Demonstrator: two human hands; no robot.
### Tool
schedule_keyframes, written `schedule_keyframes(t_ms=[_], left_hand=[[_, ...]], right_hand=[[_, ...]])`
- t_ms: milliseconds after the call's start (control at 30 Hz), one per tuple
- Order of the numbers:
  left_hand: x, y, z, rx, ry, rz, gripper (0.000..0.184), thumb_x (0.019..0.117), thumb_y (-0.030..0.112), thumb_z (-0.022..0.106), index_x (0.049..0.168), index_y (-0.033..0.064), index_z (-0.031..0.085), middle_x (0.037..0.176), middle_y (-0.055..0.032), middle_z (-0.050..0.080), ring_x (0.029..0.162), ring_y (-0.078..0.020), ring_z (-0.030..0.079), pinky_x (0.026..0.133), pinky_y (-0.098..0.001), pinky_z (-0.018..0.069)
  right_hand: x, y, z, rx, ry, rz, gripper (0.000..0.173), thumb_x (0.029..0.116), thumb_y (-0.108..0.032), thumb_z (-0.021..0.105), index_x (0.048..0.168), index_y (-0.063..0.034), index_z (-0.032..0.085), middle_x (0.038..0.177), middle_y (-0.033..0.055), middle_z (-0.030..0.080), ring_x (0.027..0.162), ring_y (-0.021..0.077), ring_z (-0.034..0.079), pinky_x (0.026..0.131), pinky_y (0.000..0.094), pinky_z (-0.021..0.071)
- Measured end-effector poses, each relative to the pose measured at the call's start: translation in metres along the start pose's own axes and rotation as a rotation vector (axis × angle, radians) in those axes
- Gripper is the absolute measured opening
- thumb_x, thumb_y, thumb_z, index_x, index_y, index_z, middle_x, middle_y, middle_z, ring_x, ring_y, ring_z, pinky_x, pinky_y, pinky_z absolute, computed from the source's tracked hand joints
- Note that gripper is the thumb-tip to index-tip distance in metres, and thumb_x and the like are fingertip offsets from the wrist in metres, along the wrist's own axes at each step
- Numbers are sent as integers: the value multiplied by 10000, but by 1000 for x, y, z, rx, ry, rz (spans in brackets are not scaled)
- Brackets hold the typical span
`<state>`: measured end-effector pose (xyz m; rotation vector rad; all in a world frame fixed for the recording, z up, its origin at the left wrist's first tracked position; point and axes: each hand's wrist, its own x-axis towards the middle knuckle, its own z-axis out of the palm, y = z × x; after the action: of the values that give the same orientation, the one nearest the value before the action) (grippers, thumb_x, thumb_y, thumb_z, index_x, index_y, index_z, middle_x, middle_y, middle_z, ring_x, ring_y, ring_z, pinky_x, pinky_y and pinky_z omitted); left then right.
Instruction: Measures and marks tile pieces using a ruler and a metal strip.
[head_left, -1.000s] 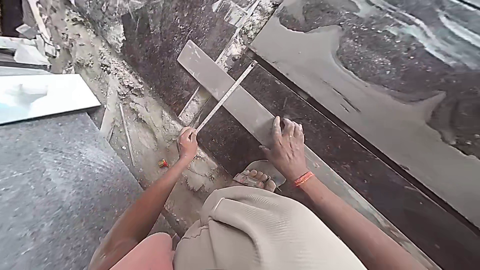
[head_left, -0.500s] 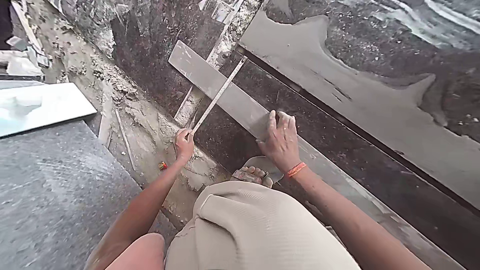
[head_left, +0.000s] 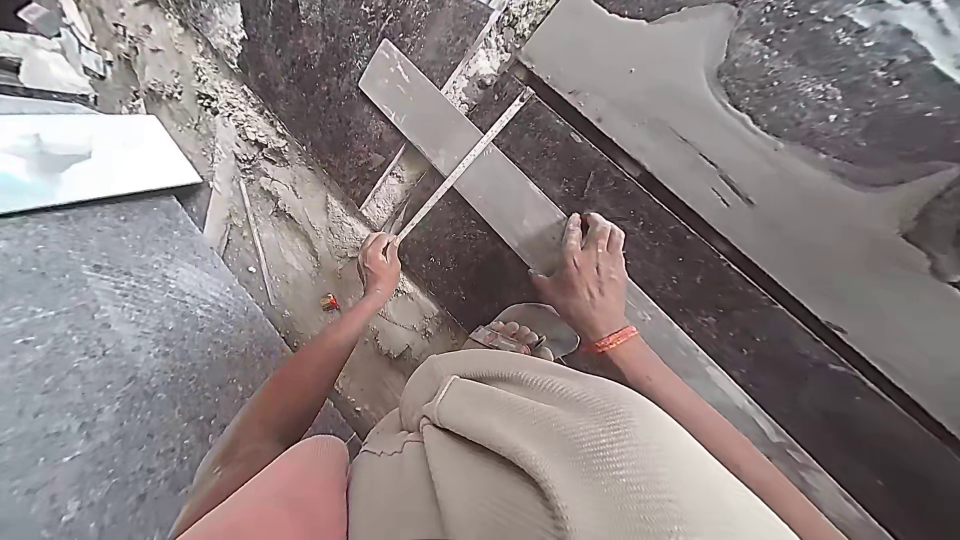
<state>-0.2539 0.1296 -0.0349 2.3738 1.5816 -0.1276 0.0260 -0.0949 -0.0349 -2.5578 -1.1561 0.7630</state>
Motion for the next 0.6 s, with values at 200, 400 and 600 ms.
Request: schedule_keyframes(t_ms=[200,400,600], left_hand=[[-1,0,1,-3,22,22,208,1019,183,606,1066,31,741,1159,-140,710,1132,-276,664,1017,-486,513],[-2,-1,1,3,29,-3,200,1014,206,623,1059,59,752,1154,-116,715,1112,-251,671,996,-478,524],[-1,-2,2,-8,24,11,201,1011,202,627,1063,53,752,1154,-120,717,1104,-254,677,990,-486,530]], right_hand=[[-1,-2,0,4,-24,9,1030,652,-445,883,1457,52,475,1451,332,465,1366,497,452,1136,589,380],[-2,-5,3,9,-61,31,1067,657,-438,876,1480,69,424,1402,374,471,1344,534,456,1167,620,323],[-4,-1,7,10,-45,-17,1112,649,-482,892,1488,68,413,1398,367,481,1349,523,456,1187,633,282]])
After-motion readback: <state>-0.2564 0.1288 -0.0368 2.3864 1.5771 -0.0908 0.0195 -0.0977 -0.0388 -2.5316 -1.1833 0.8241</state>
